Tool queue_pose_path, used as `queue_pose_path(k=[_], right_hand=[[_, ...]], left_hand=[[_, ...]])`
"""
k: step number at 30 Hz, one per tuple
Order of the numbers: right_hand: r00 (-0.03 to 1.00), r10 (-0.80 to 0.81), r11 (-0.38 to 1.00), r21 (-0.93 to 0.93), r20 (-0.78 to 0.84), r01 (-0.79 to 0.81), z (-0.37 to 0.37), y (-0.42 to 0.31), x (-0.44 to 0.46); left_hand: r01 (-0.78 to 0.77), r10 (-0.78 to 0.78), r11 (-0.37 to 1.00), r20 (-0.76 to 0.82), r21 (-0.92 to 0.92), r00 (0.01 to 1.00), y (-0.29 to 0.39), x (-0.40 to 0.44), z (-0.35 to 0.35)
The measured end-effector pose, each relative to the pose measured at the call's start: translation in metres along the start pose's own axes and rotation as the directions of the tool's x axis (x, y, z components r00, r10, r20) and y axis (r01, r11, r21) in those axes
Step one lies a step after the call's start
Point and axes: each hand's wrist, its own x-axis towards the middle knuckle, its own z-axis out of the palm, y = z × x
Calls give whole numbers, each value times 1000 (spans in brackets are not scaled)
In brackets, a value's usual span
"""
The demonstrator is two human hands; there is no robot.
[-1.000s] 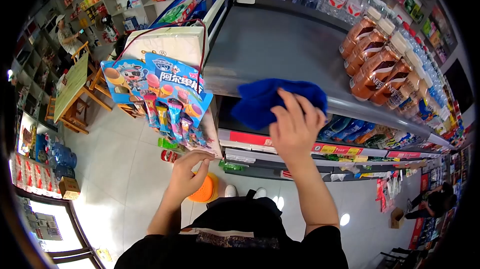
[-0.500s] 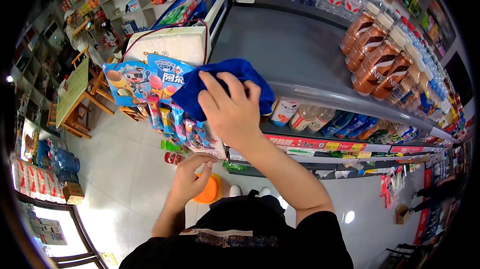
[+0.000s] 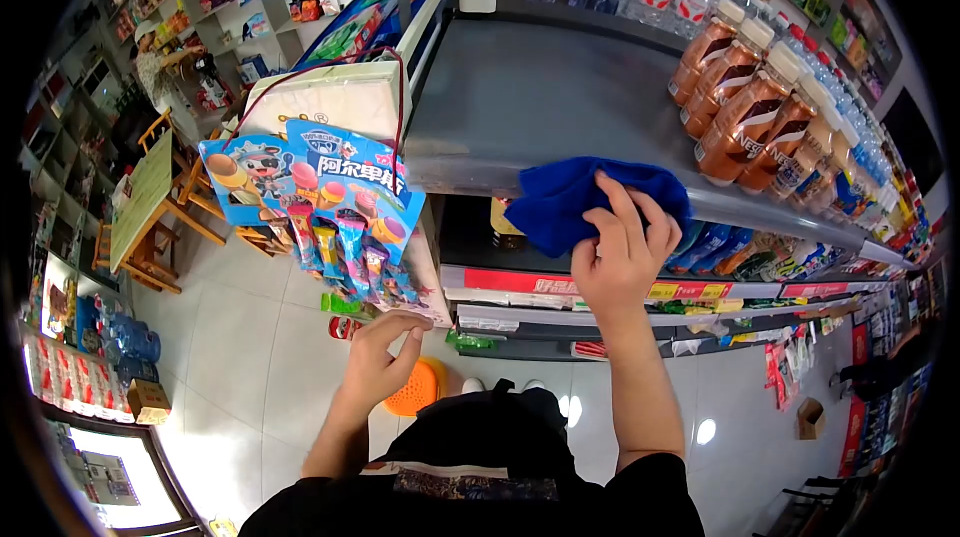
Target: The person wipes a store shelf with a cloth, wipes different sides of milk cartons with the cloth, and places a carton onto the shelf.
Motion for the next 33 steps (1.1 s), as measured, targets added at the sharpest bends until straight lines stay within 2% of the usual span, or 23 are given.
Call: queue_pose_path(k=[2, 4, 9, 12, 14, 18, 20, 22, 25, 27, 28, 33], right_hand=[[1000, -7, 1000, -22, -19, 6, 3, -4, -1], [999, 25, 999, 31, -45, -24, 12, -21, 6], [998, -59, 993, 101, -12, 60, 42, -78, 29], [988, -148, 976, 157, -34, 152, 57, -101, 38], [980, -186, 964, 180, -70, 196, 64, -100, 37], [963, -267, 949, 169, -19, 267, 43, -72, 29], [967, -253, 966, 64, 5, 252, 27, -50, 18], [975, -224, 974, -22, -2, 224, 17, -24, 1], [983, -181, 983, 23, -29, 182, 13, 0, -10], [983, -175, 981, 75, -60, 179, 15, -4, -9], [986, -166, 986, 4, -22, 166, 12, -13, -6], [970, -236, 970, 49, -50, 239, 36, -61, 17]], left_hand=[[-18, 18, 1000, 3, 13, 1000, -1, 2, 0], [-42, 41, 999, 7, 15, 999, -1, 3, -1], [-99, 101, 994, -34, 49, 994, 11, 20, -8], [-56, 55, 998, -62, -16, 997, 18, 30, -13], [-100, 100, 995, -145, 7, 984, 19, 38, -13], [-200, 192, 980, -298, 5, 935, 17, 57, -12], [-139, 117, 989, -330, -43, 937, 20, 61, -13], [-196, 155, 976, -328, -97, 932, 21, 70, -12], [-177, 154, 983, -284, -57, 946, 30, 78, -7], [-160, 118, 978, -278, -135, 953, 34, 82, -1], [-155, 103, 973, -272, -173, 957, 36, 84, 0], [-95, 20, 931, -211, -351, 977, 35, 86, -8]])
